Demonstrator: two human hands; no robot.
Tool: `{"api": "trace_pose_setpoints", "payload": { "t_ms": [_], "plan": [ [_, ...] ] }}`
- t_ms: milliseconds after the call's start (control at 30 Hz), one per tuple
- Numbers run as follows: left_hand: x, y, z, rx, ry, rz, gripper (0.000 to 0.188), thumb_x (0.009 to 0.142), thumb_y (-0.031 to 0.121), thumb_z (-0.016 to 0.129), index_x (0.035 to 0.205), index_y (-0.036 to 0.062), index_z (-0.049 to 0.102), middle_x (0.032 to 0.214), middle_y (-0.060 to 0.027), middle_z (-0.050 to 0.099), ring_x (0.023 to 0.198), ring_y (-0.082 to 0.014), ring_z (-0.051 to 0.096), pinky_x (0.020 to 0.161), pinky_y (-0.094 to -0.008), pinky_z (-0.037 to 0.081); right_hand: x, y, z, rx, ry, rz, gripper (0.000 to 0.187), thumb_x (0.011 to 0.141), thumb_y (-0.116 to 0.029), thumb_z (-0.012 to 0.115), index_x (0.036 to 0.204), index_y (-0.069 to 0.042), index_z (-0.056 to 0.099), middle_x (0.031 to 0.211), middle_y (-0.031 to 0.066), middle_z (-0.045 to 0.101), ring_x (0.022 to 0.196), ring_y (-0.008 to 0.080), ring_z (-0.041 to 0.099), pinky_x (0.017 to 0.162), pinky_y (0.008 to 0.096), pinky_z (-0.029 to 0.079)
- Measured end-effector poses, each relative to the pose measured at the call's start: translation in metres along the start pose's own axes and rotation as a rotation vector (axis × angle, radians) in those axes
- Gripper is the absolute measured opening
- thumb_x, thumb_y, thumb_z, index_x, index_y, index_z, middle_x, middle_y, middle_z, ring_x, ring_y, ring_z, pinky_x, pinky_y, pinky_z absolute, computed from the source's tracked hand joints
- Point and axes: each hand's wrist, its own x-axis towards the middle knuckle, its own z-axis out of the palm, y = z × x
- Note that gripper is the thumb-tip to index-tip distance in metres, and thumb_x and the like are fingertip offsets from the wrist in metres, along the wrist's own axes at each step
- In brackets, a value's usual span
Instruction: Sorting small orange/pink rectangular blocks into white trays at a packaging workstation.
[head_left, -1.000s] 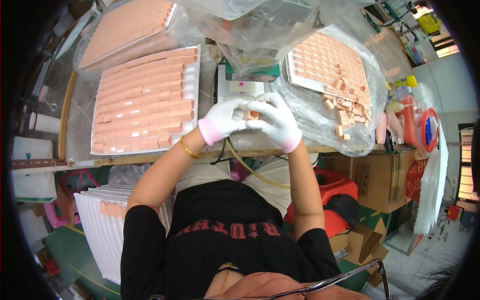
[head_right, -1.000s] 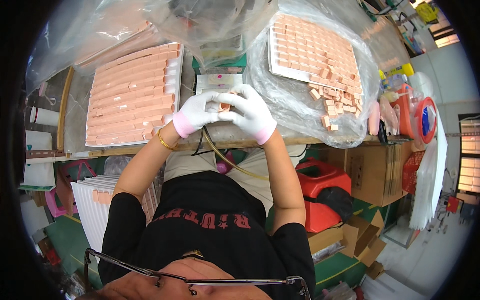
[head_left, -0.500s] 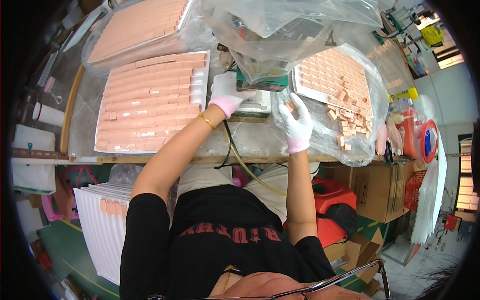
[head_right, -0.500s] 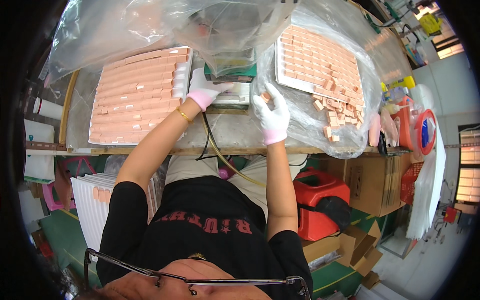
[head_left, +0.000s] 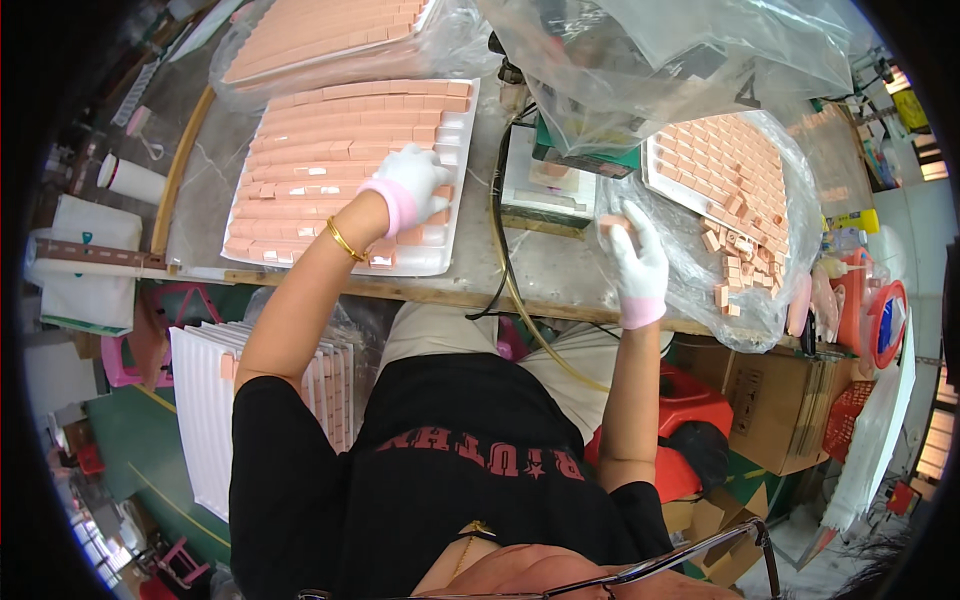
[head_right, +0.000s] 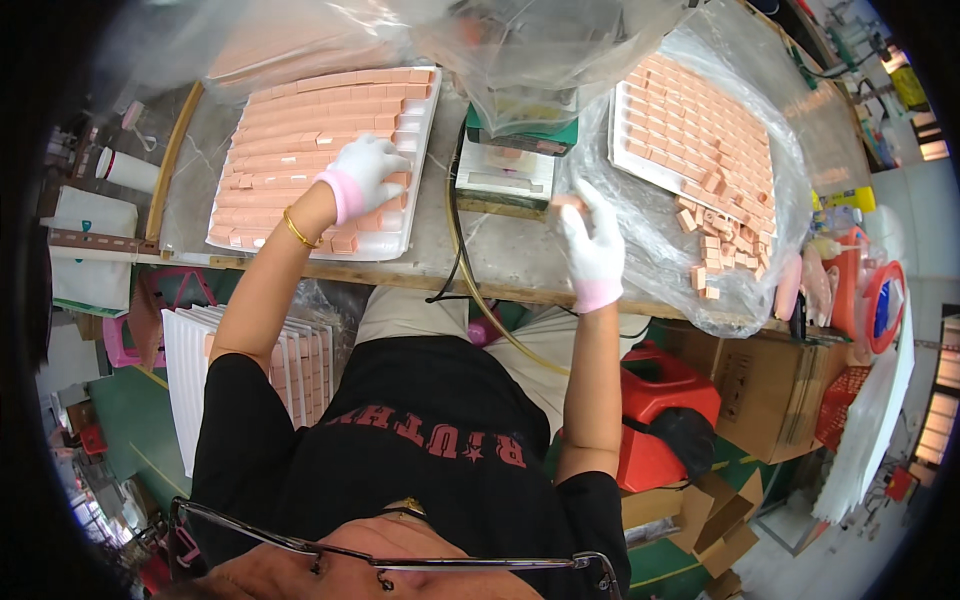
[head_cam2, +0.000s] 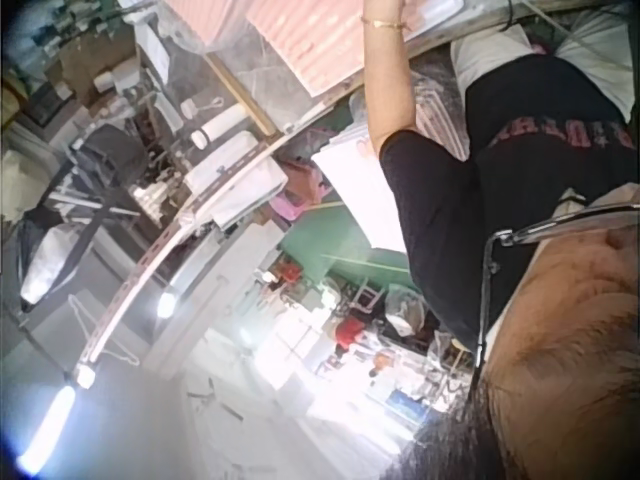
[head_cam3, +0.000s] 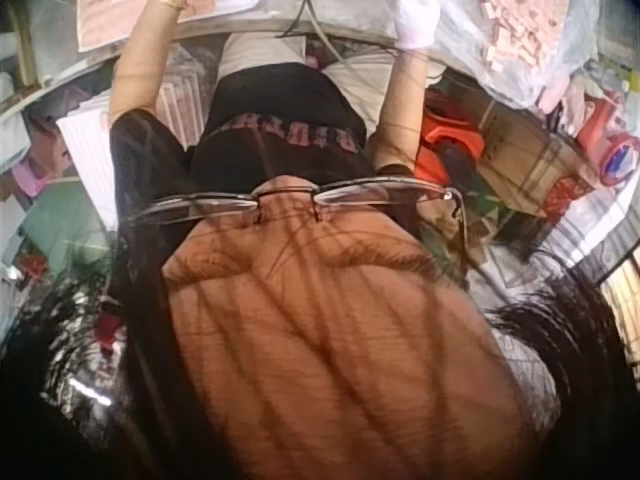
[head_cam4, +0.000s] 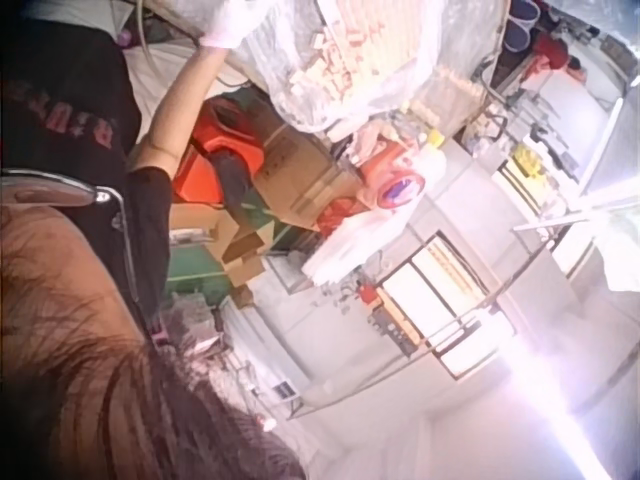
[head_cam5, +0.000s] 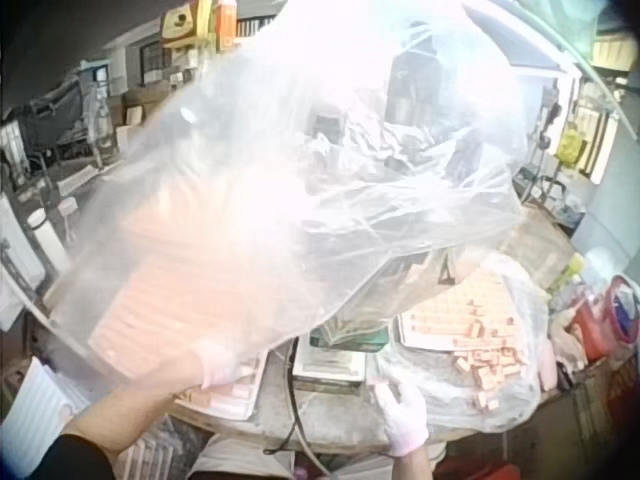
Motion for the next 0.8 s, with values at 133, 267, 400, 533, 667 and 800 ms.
{"api": "trace_pose_setpoints", "payload": {
  "t_ms": [133, 267, 400, 533, 667, 800],
  "plan": [
    [-0.001, -0.004, 0.004, 0.02, 0.038, -0.026, 0.027, 0.072, 0.018, 0.066, 0.096, 0.005, 0.063, 0.101, -0.0135, 0.061, 0.1, -0.0327, 0.052, 0.087, -0.0404, 0.045, -0.005, -0.007, 0.045, -0.079, -0.185, -0.008, 0.045, 0.088, -0.011, 0.063, 0.128, 0.002, 0.047, 0.097, 0.0052, 0.062, 0.082, 0.0081, 0.056, 0.071, 0.0219, 0.047],
    [0.002, 0.006, -0.001, -0.267, 0.12, 0.061, 0.032, 0.073, 0.016, 0.07, 0.101, 0.0035, 0.061, 0.101, -0.0138, 0.061, 0.098, -0.031, 0.055, 0.087, -0.0377, 0.046, -0.005, -0.004, 0.062, 0.074, -0.196, 0.14, 0.044, 0.089, -0.011, 0.062, 0.128, 0.002, 0.048, 0.099, 0.0072, 0.063, 0.08, 0.0098, 0.059, 0.069, 0.0222, 0.048],
    [0.001, 0.035, 0.006, -0.875, 0.178, 0.145, 0.034, 0.077, 0.01, 0.072, 0.106, 0.0013, 0.056, 0.096, -0.0084, 0.061, 0.089, -0.0181, 0.06, 0.079, -0.0296, 0.05, 0.001, -0.013, 0.079, 0.15, -0.224, 0.202, 0.041, 0.089, -0.011, 0.063, 0.126, 0.0, 0.05, 0.098, 0.0063, 0.063, 0.077, 0.0093, 0.059, 0.067, 0.0216, 0.048],
    [0.007, 0.048, 0.027, -1.093, 0.11, 0.111, 0.037, 0.078, 0.01, 0.072, 0.109, 0.0016, 0.054, 0.093, -0.0065, 0.059, 0.084, -0.013, 0.059, 0.075, -0.027, 0.05, 0.0, -0.022, 0.067, -0.258, -0.301, -0.068, 0.039, 0.088, -0.012, 0.064, 0.123, -0.001, 0.053, 0.102, 0.007, 0.064, 0.08, 0.0112, 0.06, 0.071, 0.0242, 0.049],
    [0.018, 0.069, 0.035, -1.137, 0.159, 0.115, 0.039, 0.079, 0.004, 0.071, 0.113, 0.0003, 0.052, 0.102, -0.0063, 0.058, 0.09, -0.0123, 0.059, 0.08, -0.0258, 0.05, -0.001, -0.009, 0.06, -0.237, -0.251, -0.167, 0.041, 0.082, -0.011, 0.069, 0.12, -0.002, 0.056, 0.101, 0.0074, 0.063, 0.081, 0.016, 0.062, 0.073, 0.0279, 0.05],
    [0.028, 0.077, 0.039, -1.284, 0.134, 0.04, 0.039, 0.078, 0.001, 0.069, 0.113, -0.0005, 0.052, 0.105, -0.0076, 0.058, 0.092, -0.0127, 0.059, 0.083, -0.0262, 0.05, 0.002, -0.001, 0.054, -0.18, -0.152, -0.092, 0.038, 0.074, -0.016, 0.076, 0.108, -0.004, 0.064, 0.098, 0.0082, 0.059, 0.09, 0.0209, 0.059, 0.077, 0.0307, 0.048]
  ]
}}
